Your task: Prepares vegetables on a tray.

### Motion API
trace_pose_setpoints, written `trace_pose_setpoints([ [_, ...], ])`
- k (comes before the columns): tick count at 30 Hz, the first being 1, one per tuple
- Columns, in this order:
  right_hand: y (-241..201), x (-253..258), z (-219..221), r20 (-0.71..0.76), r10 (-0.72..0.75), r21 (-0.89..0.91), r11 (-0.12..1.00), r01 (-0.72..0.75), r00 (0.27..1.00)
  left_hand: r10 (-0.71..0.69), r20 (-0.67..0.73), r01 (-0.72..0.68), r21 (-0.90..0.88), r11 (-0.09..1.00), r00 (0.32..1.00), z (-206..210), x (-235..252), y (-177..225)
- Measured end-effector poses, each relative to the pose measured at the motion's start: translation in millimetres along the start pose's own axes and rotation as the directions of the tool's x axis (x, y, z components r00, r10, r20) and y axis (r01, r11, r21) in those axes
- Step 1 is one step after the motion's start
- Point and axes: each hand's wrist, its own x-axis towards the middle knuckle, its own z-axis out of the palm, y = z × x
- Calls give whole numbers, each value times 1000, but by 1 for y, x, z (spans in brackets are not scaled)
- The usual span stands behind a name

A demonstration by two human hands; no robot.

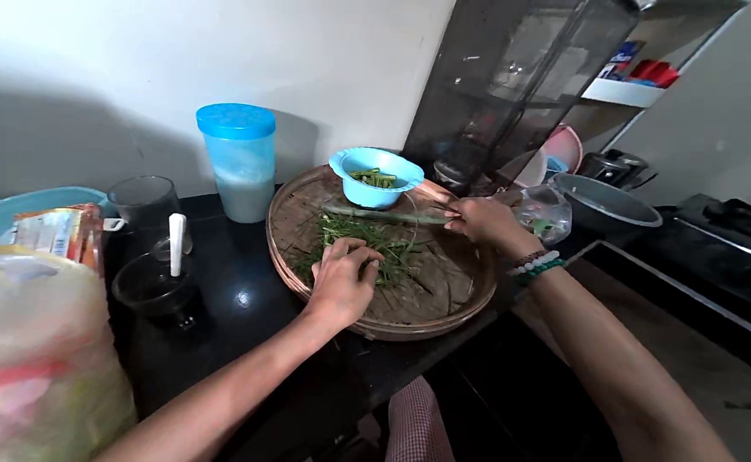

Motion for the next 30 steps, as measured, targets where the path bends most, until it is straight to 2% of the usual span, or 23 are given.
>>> trace_pose_setpoints([
  [3,-4,-28,-23,-227,-139,-40,990,134,964,37,-71,-35,32,999,997,3,-3,-1],
  [6,-17,-67,-52,-394,-190,-153,978,140,899,57,-152,-61,-17,998,987,5,-5,-1],
  [9,-28,-95,-70,-470,-141,-216,975,41,871,79,-228,-93,-49,994,970,7,-7,-2],
  [12,-22,-109,-68,-538,-97,-224,974,-30,837,133,-359,-149,-16,989,924,14,-7,-5],
  [18,-8,-123,-74,-651,-71,-163,986,-48,756,106,-440,-190,-151,970,892,2,-9,0],
  [21,1,-132,-82,-709,-71,-115,993,-15,702,343,-527,-388,27,921,777,-15,-8,10],
  [23,6,-135,-87,-745,-116,-83,993,82,657,506,-483,-455,228,861,715,-31,-9,29],
  [25,4,-136,-94,-763,-194,-41,966,254,617,633,-364,-461,457,761,684,-44,-9,56],
  [28,-17,-133,-102,-747,-340,-6,863,506,571,695,-165,-445,660,605,700,-49,-3,87],
  [30,-38,-129,-104,-737,-374,15,824,566,563,678,-88,-452,682,575,730,-47,-1,97],
])
